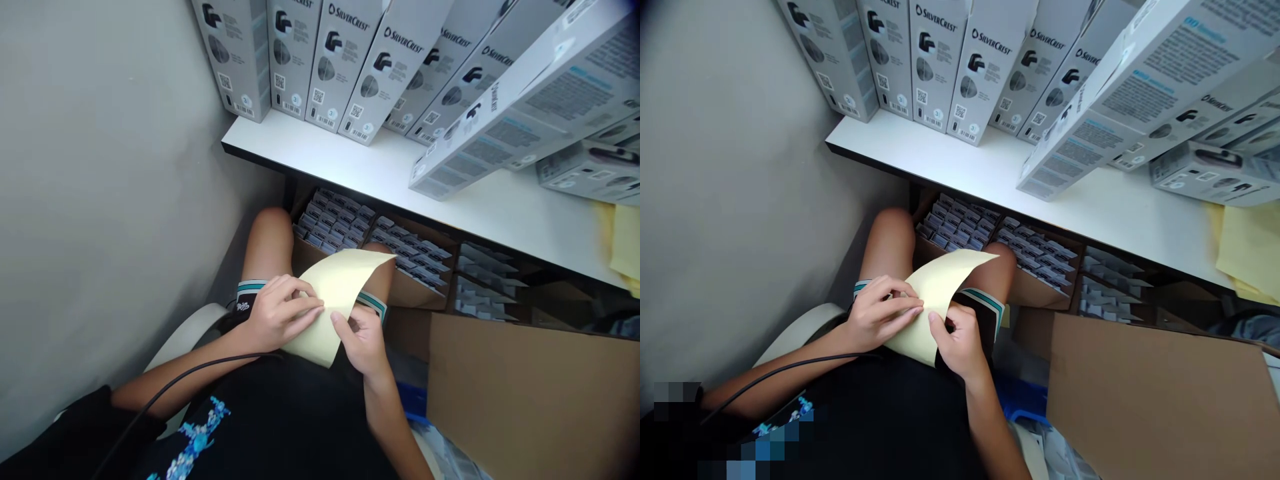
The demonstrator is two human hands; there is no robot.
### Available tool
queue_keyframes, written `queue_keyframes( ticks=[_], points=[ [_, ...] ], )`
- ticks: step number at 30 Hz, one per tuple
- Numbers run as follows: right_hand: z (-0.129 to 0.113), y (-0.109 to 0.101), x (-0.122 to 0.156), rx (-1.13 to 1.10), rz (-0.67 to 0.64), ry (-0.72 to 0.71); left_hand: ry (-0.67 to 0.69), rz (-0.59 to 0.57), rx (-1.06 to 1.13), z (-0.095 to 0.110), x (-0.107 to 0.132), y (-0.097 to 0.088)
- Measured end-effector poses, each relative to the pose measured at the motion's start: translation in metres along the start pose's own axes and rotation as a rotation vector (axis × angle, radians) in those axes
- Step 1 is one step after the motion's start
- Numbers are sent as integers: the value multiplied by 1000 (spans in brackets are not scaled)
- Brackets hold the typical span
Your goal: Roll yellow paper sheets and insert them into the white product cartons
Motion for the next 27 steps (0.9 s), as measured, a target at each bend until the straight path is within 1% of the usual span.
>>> queue_keyframes(
  ticks=[2,4,7,11,15,18,21,24,27],
  points=[
    [3,0,1,-27,-9,20,4,-4,3,1,0,1],
    [3,-1,1,-8,-9,8,3,-4,31,2,-1,1],
    [-3,-1,1,57,-30,-57,-21,-13,78,2,-4,1],
    [-13,0,1,166,-47,-123,-44,-58,109,1,-6,3],
    [-17,3,2,257,-64,-160,-15,-82,81,2,-6,3],
    [-17,3,2,290,-45,-181,-10,-78,75,0,-6,4],
    [-17,2,2,288,-32,-176,-51,-76,114,-3,-5,5],
    [-17,3,1,287,-48,-163,-108,-67,172,-7,-5,5],
    [-18,3,-1,291,-49,-158,-206,-65,261,-12,-5,7]
  ],
)
Point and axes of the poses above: each hand's wrist, its own x-axis away from the middle knuckle, its own y-axis out of the palm, z = x × y, the point moved 7 cm from there along -x, towards the middle knuckle, and after that the axes turned 4 degrees about z, right-handed, at the moved point
